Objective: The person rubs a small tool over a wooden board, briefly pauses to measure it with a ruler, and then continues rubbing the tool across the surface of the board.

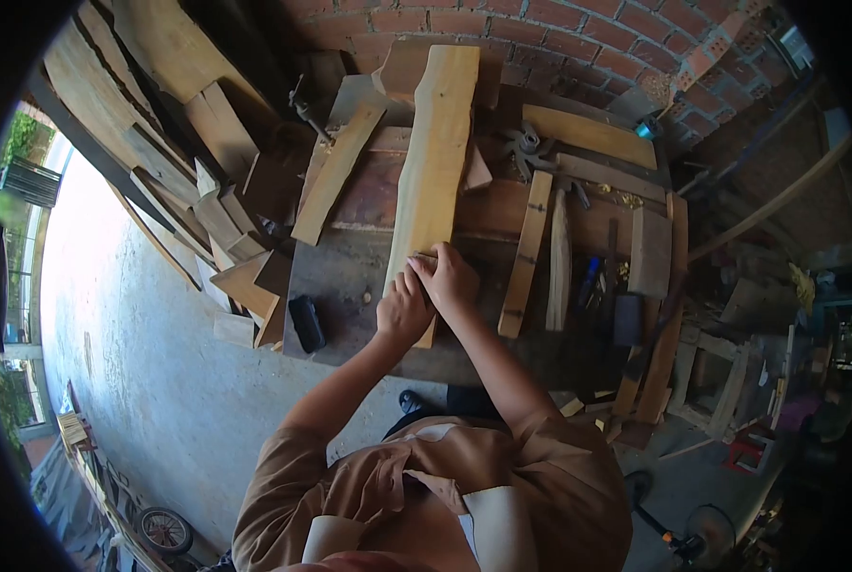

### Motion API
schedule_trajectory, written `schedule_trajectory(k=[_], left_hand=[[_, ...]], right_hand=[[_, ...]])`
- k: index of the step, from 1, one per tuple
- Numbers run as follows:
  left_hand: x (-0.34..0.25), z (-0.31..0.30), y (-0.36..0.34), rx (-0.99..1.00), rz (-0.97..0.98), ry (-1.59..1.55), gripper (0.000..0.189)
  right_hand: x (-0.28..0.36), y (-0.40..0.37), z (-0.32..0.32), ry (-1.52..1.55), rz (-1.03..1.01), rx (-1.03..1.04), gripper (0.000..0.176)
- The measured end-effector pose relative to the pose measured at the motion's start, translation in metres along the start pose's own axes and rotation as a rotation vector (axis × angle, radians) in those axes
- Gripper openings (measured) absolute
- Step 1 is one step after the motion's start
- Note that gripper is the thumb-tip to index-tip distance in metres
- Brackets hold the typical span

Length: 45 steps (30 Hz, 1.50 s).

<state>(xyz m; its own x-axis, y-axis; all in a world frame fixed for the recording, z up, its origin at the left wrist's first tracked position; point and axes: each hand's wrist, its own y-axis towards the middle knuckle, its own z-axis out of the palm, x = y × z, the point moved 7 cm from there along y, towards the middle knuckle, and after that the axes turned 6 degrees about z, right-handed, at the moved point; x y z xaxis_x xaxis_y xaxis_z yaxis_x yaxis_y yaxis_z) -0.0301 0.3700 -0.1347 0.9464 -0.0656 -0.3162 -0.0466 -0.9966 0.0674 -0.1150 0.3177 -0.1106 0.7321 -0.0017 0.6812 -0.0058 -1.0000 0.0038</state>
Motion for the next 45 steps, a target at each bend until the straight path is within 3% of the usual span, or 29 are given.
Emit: schedule_trajectory(k=[4, 6, 7, 11, 14, 16, 18, 22, 26, 28, 30, 32, 36, 40, 45], left_hand=[[-0.010, -0.009, 0.097, -0.049, 0.062, 0.052, 0.065], [-0.017, -0.014, 0.154, -0.049, 0.089, 0.120, 0.064], [-0.019, -0.017, 0.186, -0.048, 0.098, 0.167, 0.066], [-0.016, -0.031, 0.318, 0.083, 0.073, 0.337, 0.086], [-0.009, -0.036, 0.406, 0.076, 0.080, 0.137, 0.070], [-0.015, -0.050, 0.431, 0.061, 0.117, 0.121, 0.064], [-0.020, -0.071, 0.441, -0.087, 0.051, 0.082, 0.063], [-0.032, -0.119, 0.395, -0.183, -0.013, 0.054, 0.065], [-0.038, -0.136, 0.289, -0.231, 0.012, 0.026, 0.084], [-0.031, -0.121, 0.221, -0.212, 0.004, 0.116, 0.087], [-0.018, -0.092, 0.145, -0.252, 0.035, 0.009, 0.087], [-0.005, -0.064, 0.067, -0.165, -0.033, -0.005, 0.087], [0.013, -0.009, -0.056, -0.064, -0.094, -0.027, 0.071], [0.016, 0.003, -0.097, -0.079, -0.138, -0.043, 0.059], [0.015, 0.010, -0.074, -0.010, -0.121, -0.066, 0.046]], right_hand=[[-0.008, 0.097, -0.006, 0.018, -0.045, -0.085, 0.038], [0.003, 0.150, -0.026, 0.116, -0.167, -0.210, 0.039], [-0.003, 0.181, -0.026, 0.087, 0.006, -0.103, 0.043], [0.010, 0.310, -0.045, -0.074, 0.065, -0.122, 0.048], [0.016, 0.396, -0.050, -0.091, 0.126, -0.011, 0.051], [0.019, 0.436, -0.052, -0.147, 0.134, -0.023, 0.052], [0.035, 0.444, -0.063, -0.052, 0.061, 0.013, 0.054], [0.087, 0.386, -0.109, -0.048, -0.051, -0.021, 0.060], [0.107, 0.286, -0.116, -0.201, -0.160, -0.202, 0.056], [0.097, 0.221, -0.096, -0.191, -0.107, -0.174, 0.052], [0.072, 0.152, -0.062, -0.125, -0.084, -0.076, 0.050], [0.044, 0.080, -0.025, 0.017, -0.070, -0.062, 0.045], [0.009, -0.037, 0.031, -0.156, 0.022, -0.017, 0.039], [0.008, -0.077, 0.040, -0.181, -0.025, -0.043, 0.038], [0.006, -0.059, 0.030, -0.134, -0.032, -0.101, 0.038]])
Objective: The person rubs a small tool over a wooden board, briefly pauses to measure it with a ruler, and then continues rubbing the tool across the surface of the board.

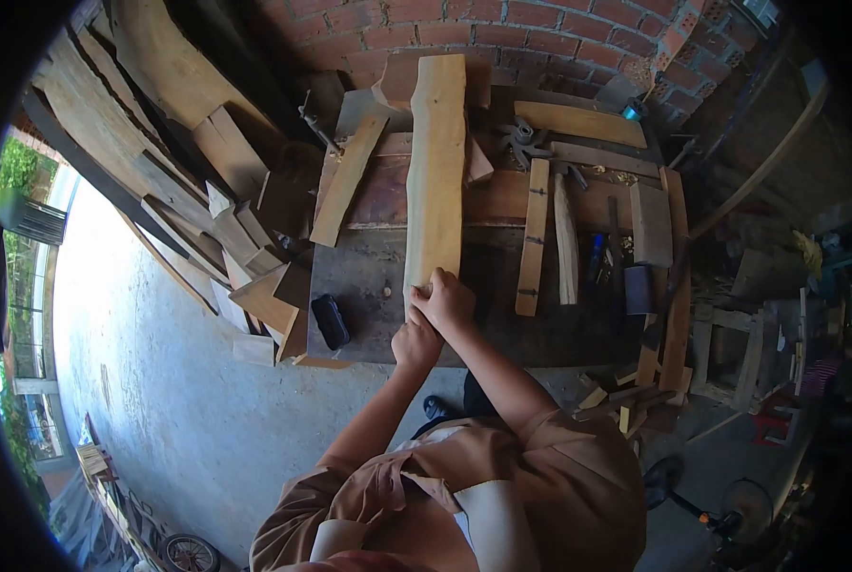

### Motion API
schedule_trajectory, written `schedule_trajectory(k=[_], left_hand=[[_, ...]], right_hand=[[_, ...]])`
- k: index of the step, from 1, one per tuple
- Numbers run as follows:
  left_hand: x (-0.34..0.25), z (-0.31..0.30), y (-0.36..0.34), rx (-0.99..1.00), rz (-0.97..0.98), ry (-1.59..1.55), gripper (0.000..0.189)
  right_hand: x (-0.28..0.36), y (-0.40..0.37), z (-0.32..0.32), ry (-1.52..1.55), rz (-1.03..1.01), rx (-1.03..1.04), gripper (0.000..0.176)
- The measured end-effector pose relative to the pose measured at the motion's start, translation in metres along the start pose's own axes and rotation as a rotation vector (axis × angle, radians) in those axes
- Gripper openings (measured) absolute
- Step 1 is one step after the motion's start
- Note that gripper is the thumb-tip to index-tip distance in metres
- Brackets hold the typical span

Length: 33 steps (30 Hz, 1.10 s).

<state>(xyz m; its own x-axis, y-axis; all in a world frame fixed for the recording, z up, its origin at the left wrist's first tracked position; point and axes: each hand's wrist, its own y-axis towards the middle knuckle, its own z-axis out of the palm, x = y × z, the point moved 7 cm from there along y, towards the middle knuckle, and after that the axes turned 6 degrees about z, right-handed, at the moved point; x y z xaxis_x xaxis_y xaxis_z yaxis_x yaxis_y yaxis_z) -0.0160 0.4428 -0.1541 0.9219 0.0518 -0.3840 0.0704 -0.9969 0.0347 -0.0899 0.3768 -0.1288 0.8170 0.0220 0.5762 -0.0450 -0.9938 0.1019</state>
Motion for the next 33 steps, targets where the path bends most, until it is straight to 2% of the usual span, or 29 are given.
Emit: schedule_trajectory(k=[5, 9, 12, 16, 19, 20, 21, 23, 24, 26, 27, 29, 33], left_hand=[[-0.013, -0.005, 0.092, -0.024, 0.047, 0.062, 0.039], [-0.031, -0.017, 0.215, -0.082, 0.047, 0.052, 0.037], [-0.041, -0.026, 0.324, -0.009, 0.022, 0.013, 0.035], [-0.055, -0.050, 0.449, -0.039, -0.009, -0.007, 0.036], [-0.077, -0.096, 0.504, -0.044, 0.053, 0.108, 0.039], [-0.084, -0.114, 0.515, -0.123, 0.089, 0.121, 0.045], [-0.087, -0.131, 0.515, -0.195, 0.119, 0.138, 0.051], [-0.097, -0.168, 0.489, -0.281, 0.179, 0.138, 0.055], [-0.095, -0.178, 0.477, -0.306, 0.197, 0.143, 0.059], [-0.090, -0.192, 0.433, -0.307, 0.180, 0.122, 0.061], [-0.087, -0.198, 0.403, -0.302, 0.171, 0.115, 0.062], [-0.070, -0.192, 0.336, -0.333, 0.116, 0.063, 0.069], [-0.022, -0.137, 0.180, -0.325, 0.105, -0.014, 0.071]], right_hand=[[-0.001, 0.091, -0.001, 0.026, 0.020, -0.041, 0.037], [0.004, 0.216, -0.007, 0.043, 0.041, 0.023, 0.040], [0.014, 0.321, -0.015, 0.044, 0.121, 0.096, 0.042], [0.034, 0.453, -0.015, -0.120, 0.043, -0.038, 0.045], [0.058, 0.504, -0.054, -0.051, 0.116, -0.120, 0.044], [0.070, 0.507, -0.072, -0.023, 0.112, -0.156, 0.043], [0.083, 0.506, -0.091, 0.001, 0.094, -0.180, 0.043], [0.107, 0.497, -0.110, -0.019, 0.003, -0.109, 0.053], [0.111, 0.481, -0.111, -0.025, 0.005, -0.098, 0.053], [0.127, 0.441, -0.128, 0.018, -0.058, -0.227, 0.049], [0.130, 0.415, -0.127, 0.027, -0.047, -0.144, 0.052], [0.132, 0.345, -0.121, 0.055, -0.070, -0.150, 0.047], [0.103, 0.186, -0.068, 0.138, 0.031, 0.060, 0.041]])
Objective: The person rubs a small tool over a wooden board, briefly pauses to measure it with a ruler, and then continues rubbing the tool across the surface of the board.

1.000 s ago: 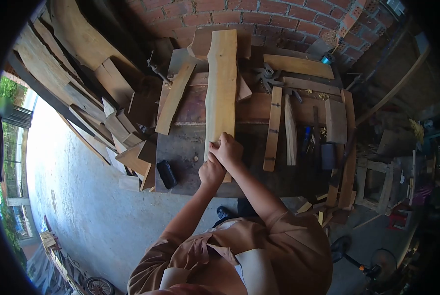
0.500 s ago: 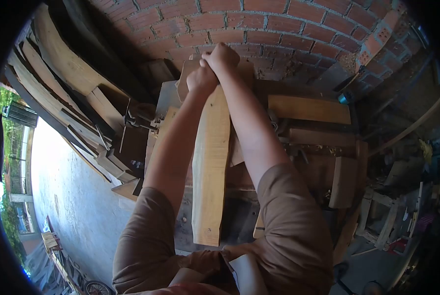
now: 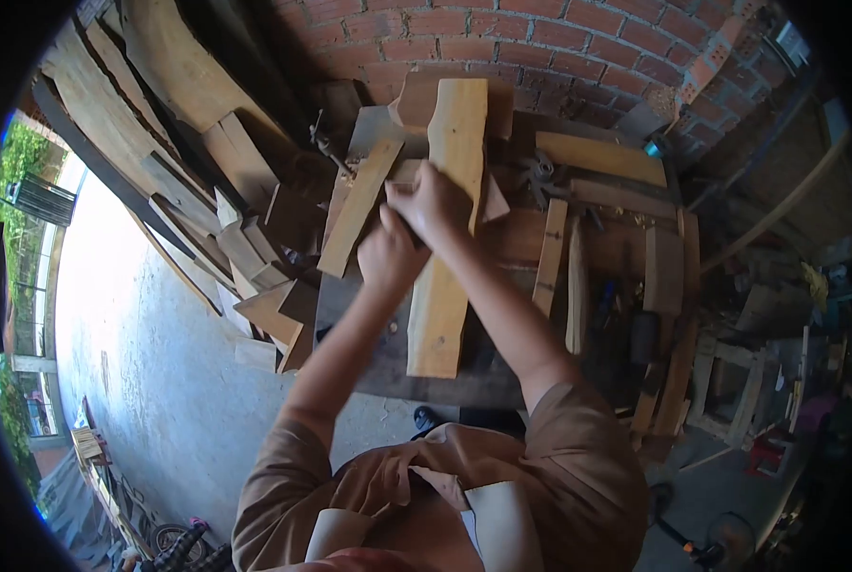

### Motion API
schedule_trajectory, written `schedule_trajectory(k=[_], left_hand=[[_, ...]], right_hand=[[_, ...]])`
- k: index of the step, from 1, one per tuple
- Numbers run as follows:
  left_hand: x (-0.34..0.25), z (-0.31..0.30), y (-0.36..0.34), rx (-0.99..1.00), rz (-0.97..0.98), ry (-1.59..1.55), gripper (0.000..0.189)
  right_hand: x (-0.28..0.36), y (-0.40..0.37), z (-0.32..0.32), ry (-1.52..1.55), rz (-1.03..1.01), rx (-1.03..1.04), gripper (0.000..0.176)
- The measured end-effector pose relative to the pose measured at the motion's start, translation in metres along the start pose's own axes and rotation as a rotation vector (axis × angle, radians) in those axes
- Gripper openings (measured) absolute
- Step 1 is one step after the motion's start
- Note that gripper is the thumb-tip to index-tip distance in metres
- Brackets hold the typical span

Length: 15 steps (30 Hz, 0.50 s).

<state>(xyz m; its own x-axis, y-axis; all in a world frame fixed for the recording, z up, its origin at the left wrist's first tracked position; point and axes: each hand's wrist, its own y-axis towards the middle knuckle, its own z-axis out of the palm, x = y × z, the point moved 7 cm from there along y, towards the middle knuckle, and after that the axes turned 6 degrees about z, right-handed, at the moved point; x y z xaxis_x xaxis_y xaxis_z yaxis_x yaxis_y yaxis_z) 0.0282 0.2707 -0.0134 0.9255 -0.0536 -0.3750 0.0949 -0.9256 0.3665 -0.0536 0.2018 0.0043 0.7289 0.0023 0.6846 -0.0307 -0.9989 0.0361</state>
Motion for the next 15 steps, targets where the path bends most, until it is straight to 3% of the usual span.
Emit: schedule_trajectory(k=[4, 5, 7, 12, 15], left_hand=[[0.026, 0.015, -0.161, 0.221, -0.104, -0.044, 0.066], [0.030, 0.015, -0.187, 0.277, -0.148, -0.047, 0.053], [0.038, 0.026, -0.228, 0.385, -0.176, -0.100, 0.061], [0.041, 0.044, -0.236, 0.465, -0.168, -0.135, 0.063], [0.037, 0.056, -0.200, 0.432, -0.139, -0.076, 0.062]], right_hand=[[-0.060, -0.142, 0.063, -0.033, 0.027, 0.085, 0.040], [-0.070, -0.169, 0.072, -0.052, 0.046, 0.099, 0.041], [-0.086, -0.204, 0.085, -0.076, 0.069, 0.111, 0.041], [-0.105, -0.209, 0.093, 0.007, 0.036, -0.007, 0.043], [-0.107, -0.174, 0.089, -0.079, 0.045, -0.082, 0.042]])
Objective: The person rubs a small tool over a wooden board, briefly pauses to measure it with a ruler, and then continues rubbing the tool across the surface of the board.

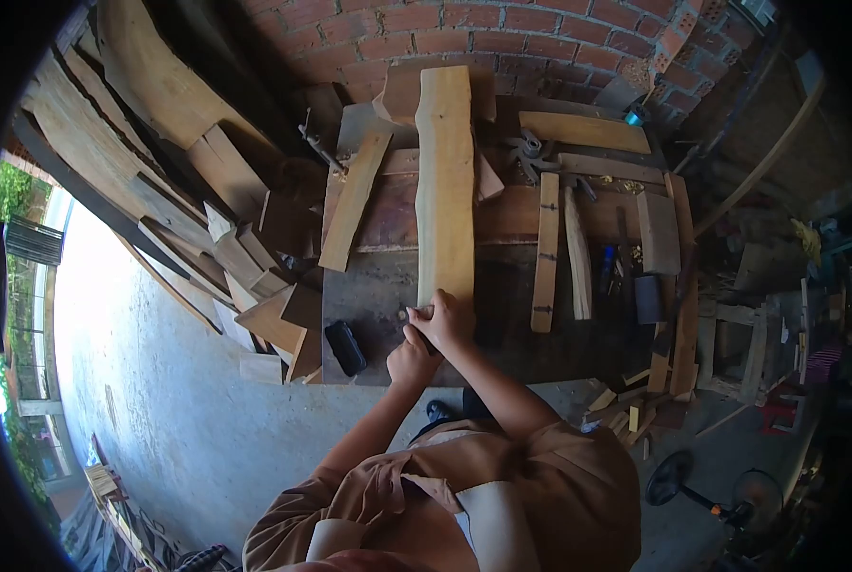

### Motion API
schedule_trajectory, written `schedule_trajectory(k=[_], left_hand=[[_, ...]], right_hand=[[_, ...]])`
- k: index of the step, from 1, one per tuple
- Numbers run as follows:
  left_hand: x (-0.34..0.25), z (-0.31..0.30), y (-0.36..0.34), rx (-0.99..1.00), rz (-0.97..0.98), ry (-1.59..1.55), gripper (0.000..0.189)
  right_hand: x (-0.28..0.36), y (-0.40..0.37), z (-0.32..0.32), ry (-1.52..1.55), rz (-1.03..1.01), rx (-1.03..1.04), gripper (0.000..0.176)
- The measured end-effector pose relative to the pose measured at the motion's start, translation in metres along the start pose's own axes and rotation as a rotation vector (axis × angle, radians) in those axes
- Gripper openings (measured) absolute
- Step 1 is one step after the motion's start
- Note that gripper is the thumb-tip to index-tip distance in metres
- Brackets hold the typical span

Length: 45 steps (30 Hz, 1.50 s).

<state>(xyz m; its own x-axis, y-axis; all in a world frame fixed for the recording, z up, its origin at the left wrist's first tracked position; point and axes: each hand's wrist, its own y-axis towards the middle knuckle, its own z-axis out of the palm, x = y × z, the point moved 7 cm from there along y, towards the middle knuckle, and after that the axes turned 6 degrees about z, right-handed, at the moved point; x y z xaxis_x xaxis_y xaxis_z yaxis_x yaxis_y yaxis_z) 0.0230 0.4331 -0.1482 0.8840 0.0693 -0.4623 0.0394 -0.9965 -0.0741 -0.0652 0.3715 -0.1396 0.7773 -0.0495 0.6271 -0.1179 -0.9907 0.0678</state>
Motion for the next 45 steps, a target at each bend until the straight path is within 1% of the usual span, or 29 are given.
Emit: schedule_trajectory(k=[2, 4, 7, 8, 10, 12, 13, 15, 16, 17, 19, 21, 22, 23, 25, 26, 27, 28, 29, 30, 32, 33, 34, 35, 37, 38, 40, 43, 45], left_hand=[[-0.009, -0.008, 0.040, -0.048, -0.006, 0.065, 0.061], [-0.014, -0.009, 0.090, -0.103, 0.043, 0.067, 0.059], [-0.034, -0.030, 0.187, -0.173, 0.048, 0.107, 0.058], [-0.042, -0.036, 0.221, -0.205, 0.084, 0.112, 0.058], [-0.054, -0.049, 0.295, -0.243, 0.054, 0.169, 0.057], [-0.064, -0.067, 0.372, -0.169, -0.002, 0.133, 0.058], [-0.071, -0.078, 0.409, -0.191, 0.041, 0.089, 0.058], [-0.081, -0.096, 0.483, -0.135, 0.083, 0.160, 0.060], [-0.101, -0.123, 0.496, -0.218, 0.203, 0.277, 0.062], [-0.117, -0.149, 0.502, -0.180, 0.215, 0.298, 0.064], [-0.142, -0.196, 0.500, -0.308, 0.185, 0.240, 0.063], [-0.158, -0.231, 0.472, -0.331, 0.196, 0.229, 0.063], [-0.160, -0.244, 0.455, -0.359, 0.201, 0.207, 0.063], [-0.160, -0.254, 0.434, -0.388, 0.207, 0.184, 0.063], [-0.153, -0.258, 0.383, -0.410, 0.201, 0.171, 0.063], [-0.147, -0.254, 0.353, -0.418, 0.195, 0.161, 0.064], [-0.136, -0.242, 0.323, -0.420, 0.169, 0.162, 0.065], [-0.124, -0.226, 0.288, -0.453, 0.208, 0.134, 0.068], [-0.110, -0.205, 0.252, -0.370, 0.134, 0.137, 0.073], [-0.097, -0.182, 0.212, -0.324, 0.112, 0.133, 0.078], [-0.065, -0.124, 0.136, -0.363, 0.150, 0.088, 0.081], [-0.050, -0.100, 0.100, -0.274, 0.087, 0.102, 0.079], [-0.035, -0.075, 0.065, -0.188, 0.008, 0.085, 0.071], [-0.028, -0.056, 0.033, -0.173, -0.009, 0.040, 0.062], [-0.015, -0.022, -0.014, -0.134, -0.041, 0.044, 0.057], [-0.015, -0.012, -0.030, -0.104, -0.052, 0.031, 0.056], [-0.015, 0.002, -0.046, -0.064, -0.032, 0.030, 0.051], [-0.011, 0.024, -0.032, 0.020, -0.038, 0.000, 0.055], [-0.022, 0.015, -0.009, -0.018, -0.010, 0.006, 0.056]], right_hand=[[0.005, 0.041, -0.001, 0.015, 0.004, -0.017, 0.042], [0.011, 0.093, -0.003, 0.034, -0.001, -0.066, 0.042], [0.020, 0.192, -0.001, 0.067, -0.045, -0.108, 0.042], [0.024, 0.228, 0.000, 0.051, -0.033, -0.084, 0.042], [0.040, 0.306, -0.006, -0.035, 0.003, -0.033, 0.044], [0.059, 0.383, -0.014, -0.144, 0.069, 0.068, 0.049], [0.065, 0.421, -0.013, -0.183, 0.110, 0.138, 0.053], [0.081, 0.485, -0.024, -0.191, -0.004, 0.054, 0.059], [0.090, 0.507, -0.037, -0.145, 0.011, 0.039, 0.059], [0.104, 0.521, -0.054, -0.099, 0.023, 0.030, 0.060], [0.142, 0.523, -0.102, -0.068, -0.050, -0.179, 0.051], [0.173, 0.509, -0.134, -0.122, -0.132, -0.111, 0.049], [0.185, 0.491, -0.149, -0.111, -0.176, -0.176, 0.049], [0.193, 0.471, -0.156, -0.112, -0.186, -0.181, 0.049], [0.201, 0.422, -0.166, -0.113, -0.199, -0.186, 0.052], [0.197, 0.392, -0.165, -0.085, -0.211, -0.235, 0.050], [0.189, 0.359, -0.157, -0.044, -0.235, -0.225, 0.049], [0.180, 0.316, -0.154, 0.000, -0.194, -0.097, 0.051], [0.159, 0.286, -0.129, 0.127, -0.164, -0.054, 0.046], [0.145, 0.237, -0.124, 0.106, -0.093, -0.006, 0.041], [0.108, 0.154, -0.093, 0.112, -0.064, 0.058, 0.040], [0.086, 0.118, -0.072, 0.155, -0.088, 0.046, 0.040], [0.064, 0.082, -0.052, 0.145, -0.071, 0.088, 0.039], [0.047, 0.049, -0.037, 0.161, -0.026, 0.167, 0.040], [0.023, -0.003, -0.027, 0.163, -0.017, 0.143, 0.040], [0.014, -0.021, -0.025, 0.119, -0.082, 0.049, 0.041], [0.001, -0.036, -0.026, 0.071, -0.067, 0.063, 0.041], [-0.012, -0.026, -0.021, 0.065, -0.055, 0.057, 0.040], [-0.014, -0.004, -0.023, 0.050, -0.056, 0.046, 0.040]])
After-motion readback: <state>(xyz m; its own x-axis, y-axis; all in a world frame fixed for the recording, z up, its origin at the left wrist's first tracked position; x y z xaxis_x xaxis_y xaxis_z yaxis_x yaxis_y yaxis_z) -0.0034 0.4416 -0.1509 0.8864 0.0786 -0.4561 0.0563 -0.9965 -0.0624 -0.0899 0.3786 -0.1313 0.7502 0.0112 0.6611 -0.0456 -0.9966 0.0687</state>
